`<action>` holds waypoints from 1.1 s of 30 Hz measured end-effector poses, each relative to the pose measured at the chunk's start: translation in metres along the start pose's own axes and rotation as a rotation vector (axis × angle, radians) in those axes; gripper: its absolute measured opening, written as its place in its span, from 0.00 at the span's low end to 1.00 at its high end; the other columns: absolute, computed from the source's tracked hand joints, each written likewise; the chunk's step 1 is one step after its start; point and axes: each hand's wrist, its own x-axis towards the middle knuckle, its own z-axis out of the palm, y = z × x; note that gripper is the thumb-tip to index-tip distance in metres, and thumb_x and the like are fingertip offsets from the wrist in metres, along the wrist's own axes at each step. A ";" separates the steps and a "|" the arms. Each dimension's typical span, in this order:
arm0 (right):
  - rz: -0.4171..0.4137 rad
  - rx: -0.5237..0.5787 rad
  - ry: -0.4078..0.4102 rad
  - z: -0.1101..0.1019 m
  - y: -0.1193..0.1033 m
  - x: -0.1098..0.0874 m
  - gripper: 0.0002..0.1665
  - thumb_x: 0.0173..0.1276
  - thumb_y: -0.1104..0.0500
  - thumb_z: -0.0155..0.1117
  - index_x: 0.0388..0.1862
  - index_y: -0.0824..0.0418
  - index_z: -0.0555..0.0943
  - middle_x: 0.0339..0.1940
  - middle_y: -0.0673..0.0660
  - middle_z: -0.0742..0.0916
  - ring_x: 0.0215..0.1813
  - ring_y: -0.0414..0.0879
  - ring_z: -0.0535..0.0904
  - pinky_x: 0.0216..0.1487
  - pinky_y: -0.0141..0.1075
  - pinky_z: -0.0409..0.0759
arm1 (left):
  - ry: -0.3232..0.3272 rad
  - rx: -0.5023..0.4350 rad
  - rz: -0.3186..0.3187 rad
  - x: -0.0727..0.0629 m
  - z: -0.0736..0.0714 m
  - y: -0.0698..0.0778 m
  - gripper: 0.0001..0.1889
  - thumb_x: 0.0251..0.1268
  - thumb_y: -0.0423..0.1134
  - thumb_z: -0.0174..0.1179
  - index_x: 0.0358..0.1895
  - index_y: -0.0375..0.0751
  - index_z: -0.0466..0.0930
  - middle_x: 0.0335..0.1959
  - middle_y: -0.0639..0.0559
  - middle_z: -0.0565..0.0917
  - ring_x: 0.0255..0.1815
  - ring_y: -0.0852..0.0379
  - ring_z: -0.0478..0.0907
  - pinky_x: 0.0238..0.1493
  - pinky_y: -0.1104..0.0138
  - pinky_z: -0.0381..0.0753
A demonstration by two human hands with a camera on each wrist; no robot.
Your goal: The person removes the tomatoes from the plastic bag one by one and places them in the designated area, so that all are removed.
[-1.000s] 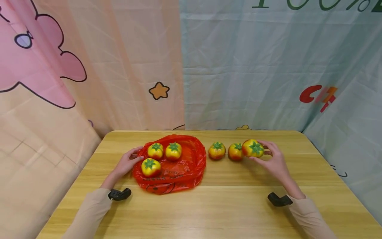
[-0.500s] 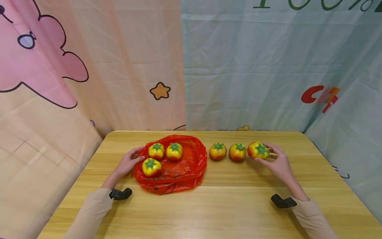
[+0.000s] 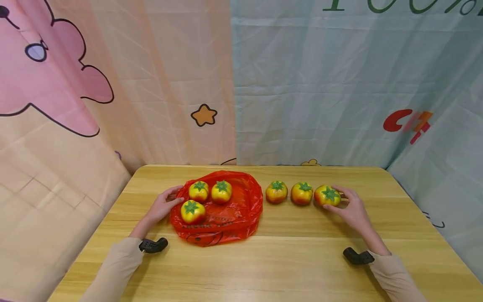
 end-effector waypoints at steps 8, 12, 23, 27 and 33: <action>0.034 -0.024 -0.051 0.001 0.003 0.000 0.37 0.57 0.61 0.74 0.64 0.70 0.71 0.59 0.72 0.74 0.53 0.65 0.75 0.42 0.14 0.70 | -0.009 -0.011 -0.002 0.001 0.001 -0.001 0.29 0.72 0.43 0.54 0.71 0.34 0.60 0.67 0.30 0.67 0.62 0.36 0.70 0.56 0.57 0.79; 0.058 -0.030 -0.086 0.001 0.005 0.002 0.38 0.58 0.59 0.72 0.65 0.70 0.69 0.61 0.73 0.73 0.55 0.66 0.75 0.47 0.30 0.80 | -0.005 -0.008 -0.002 0.001 0.001 -0.001 0.29 0.72 0.43 0.53 0.71 0.34 0.61 0.67 0.30 0.67 0.62 0.36 0.70 0.56 0.57 0.79; 0.066 -0.014 -0.121 -0.001 0.007 0.003 0.40 0.59 0.60 0.72 0.67 0.70 0.67 0.62 0.73 0.72 0.56 0.67 0.75 0.51 0.53 0.78 | -0.011 -0.004 -0.021 0.002 0.001 -0.003 0.29 0.73 0.43 0.52 0.72 0.34 0.59 0.68 0.30 0.65 0.62 0.36 0.70 0.55 0.57 0.79; 0.058 -0.003 -0.112 -0.001 0.006 0.003 0.39 0.58 0.62 0.72 0.66 0.70 0.67 0.61 0.73 0.73 0.55 0.67 0.76 0.49 0.49 0.80 | -0.005 0.001 -0.016 0.002 0.000 -0.003 0.29 0.73 0.43 0.52 0.72 0.34 0.59 0.67 0.30 0.67 0.61 0.37 0.70 0.55 0.58 0.80; 0.048 0.009 -0.095 -0.003 0.003 0.002 0.39 0.57 0.64 0.72 0.66 0.72 0.67 0.61 0.74 0.73 0.55 0.67 0.75 0.48 0.42 0.82 | -0.001 -0.003 -0.007 0.000 0.001 -0.001 0.29 0.72 0.44 0.53 0.71 0.34 0.60 0.67 0.30 0.67 0.61 0.37 0.70 0.54 0.61 0.80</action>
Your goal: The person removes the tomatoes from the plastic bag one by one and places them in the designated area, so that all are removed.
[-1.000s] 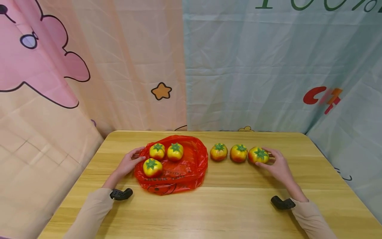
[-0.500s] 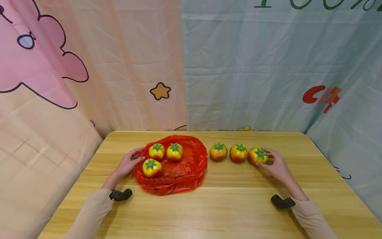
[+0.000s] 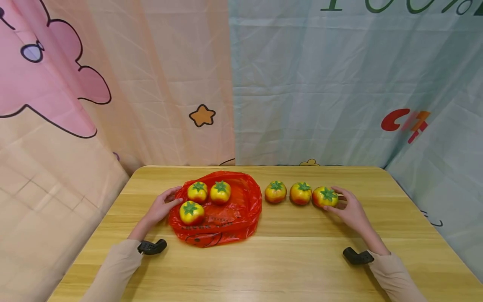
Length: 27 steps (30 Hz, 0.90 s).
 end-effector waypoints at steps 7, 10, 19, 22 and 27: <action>-0.012 -0.003 0.023 -0.003 -0.003 -0.001 0.39 0.58 0.65 0.71 0.66 0.73 0.66 0.61 0.74 0.73 0.56 0.68 0.74 0.51 0.54 0.78 | 0.002 -0.011 0.006 -0.001 0.000 0.001 0.29 0.72 0.43 0.53 0.71 0.34 0.61 0.66 0.30 0.67 0.61 0.36 0.70 0.53 0.63 0.80; -0.020 -0.020 0.045 -0.003 -0.005 -0.002 0.39 0.57 0.65 0.72 0.66 0.72 0.66 0.61 0.74 0.72 0.56 0.68 0.73 0.52 0.57 0.76 | -0.001 -0.013 0.005 -0.001 0.000 0.002 0.29 0.72 0.43 0.53 0.71 0.33 0.60 0.66 0.30 0.67 0.61 0.37 0.70 0.52 0.65 0.80; -0.051 -0.066 0.121 -0.005 -0.021 -0.005 0.38 0.56 0.65 0.73 0.64 0.70 0.69 0.59 0.73 0.73 0.57 0.67 0.71 0.53 0.60 0.74 | -0.007 -0.009 -0.002 -0.002 -0.001 0.003 0.30 0.72 0.44 0.53 0.71 0.33 0.60 0.67 0.30 0.67 0.61 0.37 0.70 0.53 0.63 0.80; -0.075 -0.086 0.160 -0.004 -0.027 -0.007 0.36 0.55 0.66 0.73 0.63 0.69 0.71 0.57 0.71 0.74 0.56 0.66 0.72 0.51 0.57 0.75 | -0.006 -0.009 0.003 -0.003 -0.001 0.004 0.29 0.72 0.43 0.53 0.71 0.33 0.60 0.66 0.30 0.67 0.61 0.37 0.70 0.53 0.63 0.80; -0.118 -0.124 0.228 -0.001 -0.034 -0.007 0.34 0.52 0.66 0.75 0.59 0.67 0.74 0.54 0.68 0.75 0.54 0.62 0.73 0.47 0.33 0.76 | -0.005 -0.006 0.000 -0.002 -0.001 0.004 0.30 0.72 0.43 0.53 0.71 0.34 0.60 0.67 0.30 0.67 0.61 0.37 0.70 0.54 0.61 0.80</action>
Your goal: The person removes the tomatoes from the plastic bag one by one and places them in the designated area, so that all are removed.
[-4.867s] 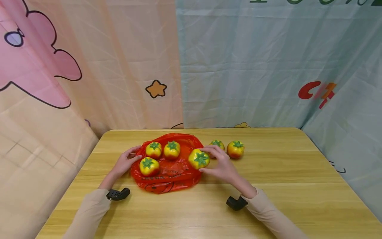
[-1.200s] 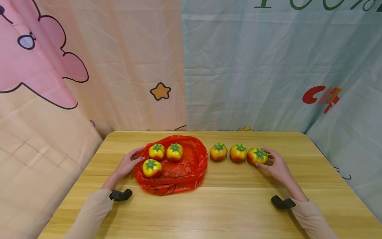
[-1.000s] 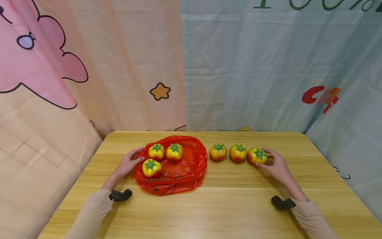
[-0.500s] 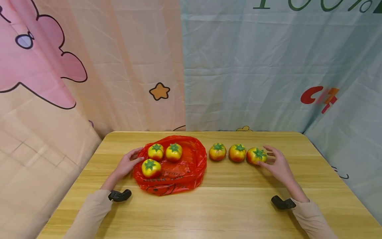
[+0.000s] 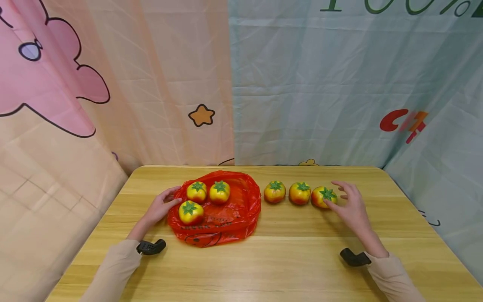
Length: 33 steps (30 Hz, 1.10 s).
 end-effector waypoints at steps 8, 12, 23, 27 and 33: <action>-0.061 0.022 0.053 0.005 -0.011 0.001 0.35 0.49 0.68 0.76 0.58 0.66 0.75 0.52 0.67 0.76 0.51 0.60 0.74 0.45 0.12 0.64 | -0.013 0.004 -0.014 -0.004 0.000 0.008 0.29 0.73 0.41 0.52 0.71 0.31 0.58 0.67 0.28 0.65 0.61 0.35 0.69 0.53 0.62 0.80; -0.102 0.059 0.084 0.009 -0.017 0.002 0.34 0.48 0.70 0.76 0.57 0.66 0.76 0.51 0.67 0.77 0.48 0.59 0.75 0.45 0.13 0.66 | -0.004 0.009 -0.010 -0.006 0.000 0.012 0.29 0.72 0.42 0.52 0.70 0.31 0.60 0.65 0.28 0.67 0.59 0.39 0.71 0.53 0.62 0.80; -0.198 0.112 0.142 0.036 -0.032 -0.003 0.35 0.43 0.70 0.79 0.53 0.67 0.77 0.48 0.66 0.78 0.44 0.56 0.77 0.44 0.13 0.69 | -0.009 0.002 -0.031 -0.004 -0.001 0.007 0.28 0.73 0.39 0.52 0.71 0.31 0.58 0.67 0.28 0.65 0.61 0.35 0.69 0.54 0.61 0.80; -0.199 0.109 0.110 0.045 -0.040 -0.005 0.37 0.43 0.68 0.80 0.55 0.67 0.76 0.49 0.66 0.78 0.44 0.55 0.76 0.44 0.14 0.69 | -0.011 -0.001 -0.032 -0.005 0.000 0.010 0.28 0.73 0.38 0.51 0.71 0.30 0.58 0.67 0.28 0.65 0.61 0.35 0.69 0.55 0.59 0.79; -0.194 0.153 0.060 0.057 -0.051 -0.004 0.38 0.45 0.67 0.79 0.57 0.66 0.74 0.50 0.66 0.78 0.46 0.54 0.75 0.41 0.24 0.75 | 0.000 0.010 -0.019 -0.001 0.001 0.001 0.30 0.72 0.45 0.52 0.72 0.35 0.59 0.67 0.31 0.67 0.62 0.39 0.70 0.57 0.59 0.78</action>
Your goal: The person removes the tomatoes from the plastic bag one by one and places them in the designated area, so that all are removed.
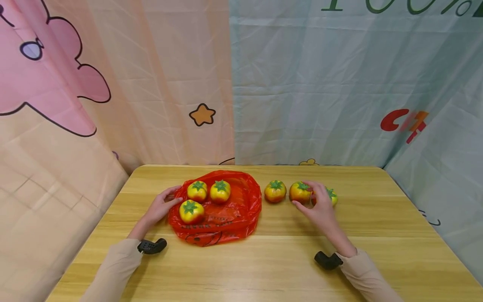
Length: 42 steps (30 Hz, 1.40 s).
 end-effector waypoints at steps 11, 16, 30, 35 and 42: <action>0.003 0.066 -0.067 0.027 -0.019 0.003 0.37 0.46 0.64 0.80 0.57 0.64 0.75 0.51 0.65 0.78 0.51 0.58 0.75 0.49 0.53 0.77 | 0.007 0.003 0.004 0.005 0.002 -0.006 0.30 0.72 0.46 0.53 0.71 0.36 0.60 0.66 0.32 0.68 0.61 0.38 0.70 0.60 0.53 0.76; 0.021 0.108 -0.104 0.038 -0.028 0.006 0.37 0.48 0.63 0.79 0.58 0.65 0.75 0.52 0.66 0.77 0.50 0.55 0.74 0.45 0.52 0.80 | 0.002 -0.007 0.008 0.005 0.002 -0.005 0.30 0.72 0.45 0.53 0.72 0.35 0.60 0.67 0.31 0.67 0.62 0.37 0.70 0.59 0.53 0.77; 0.111 0.209 -0.192 0.068 -0.063 0.019 0.37 0.50 0.62 0.78 0.60 0.58 0.74 0.55 0.62 0.76 0.55 0.57 0.74 0.52 0.51 0.78 | 0.012 0.001 0.009 0.005 0.000 -0.007 0.29 0.72 0.44 0.53 0.71 0.34 0.60 0.68 0.30 0.66 0.63 0.36 0.70 0.59 0.52 0.76; 0.121 0.276 -0.224 0.079 -0.072 0.024 0.36 0.52 0.62 0.77 0.60 0.61 0.74 0.56 0.65 0.75 0.55 0.61 0.73 0.51 0.54 0.79 | 0.014 0.000 0.006 0.004 -0.001 -0.007 0.29 0.72 0.44 0.53 0.71 0.34 0.61 0.67 0.31 0.67 0.63 0.36 0.70 0.59 0.53 0.76; 0.155 0.291 -0.284 0.094 -0.075 0.032 0.35 0.53 0.63 0.76 0.60 0.60 0.74 0.57 0.61 0.75 0.55 0.55 0.73 0.51 0.47 0.80 | -0.002 -0.014 0.007 0.003 -0.001 -0.003 0.29 0.72 0.41 0.53 0.71 0.32 0.60 0.67 0.29 0.66 0.63 0.35 0.70 0.60 0.53 0.76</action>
